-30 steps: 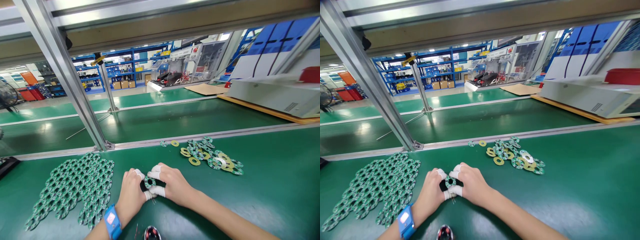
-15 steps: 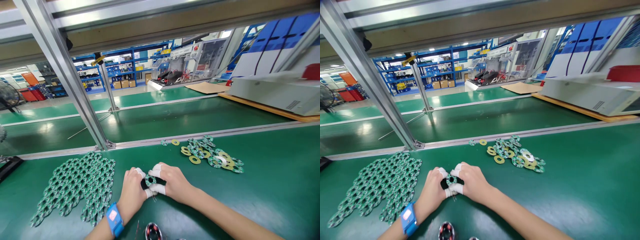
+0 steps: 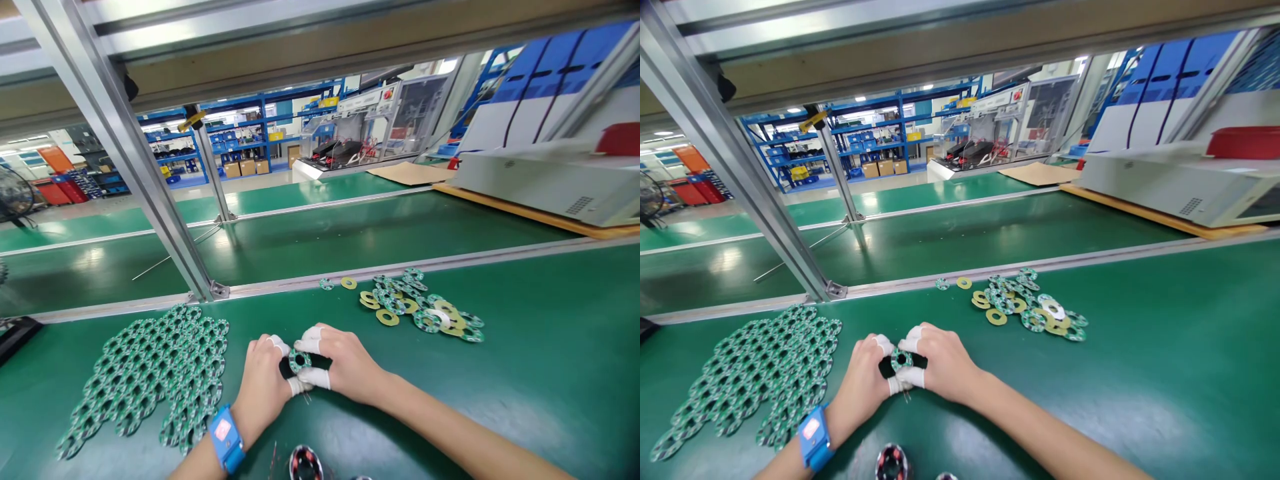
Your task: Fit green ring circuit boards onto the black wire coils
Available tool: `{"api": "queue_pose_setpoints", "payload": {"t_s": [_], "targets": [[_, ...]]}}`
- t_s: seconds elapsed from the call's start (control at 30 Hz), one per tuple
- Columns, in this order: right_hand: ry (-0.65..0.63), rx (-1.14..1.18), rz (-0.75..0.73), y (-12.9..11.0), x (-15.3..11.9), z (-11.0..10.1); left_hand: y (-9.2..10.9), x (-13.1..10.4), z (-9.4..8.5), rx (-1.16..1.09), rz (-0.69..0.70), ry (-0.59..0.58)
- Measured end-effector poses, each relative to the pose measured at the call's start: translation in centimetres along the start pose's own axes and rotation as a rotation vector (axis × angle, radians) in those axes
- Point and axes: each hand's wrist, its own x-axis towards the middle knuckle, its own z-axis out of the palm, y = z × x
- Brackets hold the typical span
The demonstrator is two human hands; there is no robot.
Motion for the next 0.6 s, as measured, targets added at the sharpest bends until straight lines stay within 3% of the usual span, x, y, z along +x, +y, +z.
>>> {"api": "queue_pose_setpoints", "payload": {"t_s": [0.27, 0.6], "targets": [[-0.022, -0.028, 0.027, -0.1, -0.3, 0.2, 0.0, -0.1, -0.1, -0.017, 0.002, -0.008], [-0.048, 0.147, 0.079, -1.2, 0.4, -0.9, 0.0, -0.1, -0.2, -0.014, 0.014, -0.002]]}}
